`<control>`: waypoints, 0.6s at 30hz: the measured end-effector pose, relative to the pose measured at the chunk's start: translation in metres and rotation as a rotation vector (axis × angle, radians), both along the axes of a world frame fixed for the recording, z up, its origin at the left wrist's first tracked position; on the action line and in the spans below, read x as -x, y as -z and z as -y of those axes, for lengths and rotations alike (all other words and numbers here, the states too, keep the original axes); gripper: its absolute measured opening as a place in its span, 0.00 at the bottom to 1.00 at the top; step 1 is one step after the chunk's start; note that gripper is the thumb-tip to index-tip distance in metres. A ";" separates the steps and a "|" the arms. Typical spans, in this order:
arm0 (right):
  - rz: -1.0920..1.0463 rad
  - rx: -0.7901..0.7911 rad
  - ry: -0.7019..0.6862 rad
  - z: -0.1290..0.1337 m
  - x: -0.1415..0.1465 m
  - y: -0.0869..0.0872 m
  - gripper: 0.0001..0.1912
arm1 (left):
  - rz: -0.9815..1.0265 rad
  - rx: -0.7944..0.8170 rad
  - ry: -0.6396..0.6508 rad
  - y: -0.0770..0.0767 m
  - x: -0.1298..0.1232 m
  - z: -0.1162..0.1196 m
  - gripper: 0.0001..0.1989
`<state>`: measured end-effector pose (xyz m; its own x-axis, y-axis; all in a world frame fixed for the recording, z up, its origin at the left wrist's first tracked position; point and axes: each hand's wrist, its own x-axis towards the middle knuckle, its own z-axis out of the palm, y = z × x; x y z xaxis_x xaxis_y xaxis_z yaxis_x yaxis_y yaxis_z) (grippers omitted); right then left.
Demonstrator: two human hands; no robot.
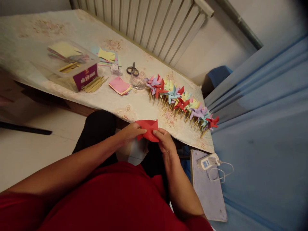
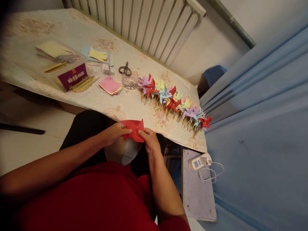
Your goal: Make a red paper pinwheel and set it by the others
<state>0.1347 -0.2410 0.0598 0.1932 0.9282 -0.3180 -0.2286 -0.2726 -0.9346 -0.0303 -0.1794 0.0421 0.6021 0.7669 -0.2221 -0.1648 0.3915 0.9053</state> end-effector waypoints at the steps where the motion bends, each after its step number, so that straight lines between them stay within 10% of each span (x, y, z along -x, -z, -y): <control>1: -0.017 0.015 -0.019 0.000 0.002 0.000 0.18 | -0.008 -0.012 0.023 -0.002 0.001 -0.001 0.06; 18: 0.155 0.008 -0.052 -0.006 0.004 0.027 0.15 | -0.227 -0.181 0.295 -0.017 0.004 -0.011 0.12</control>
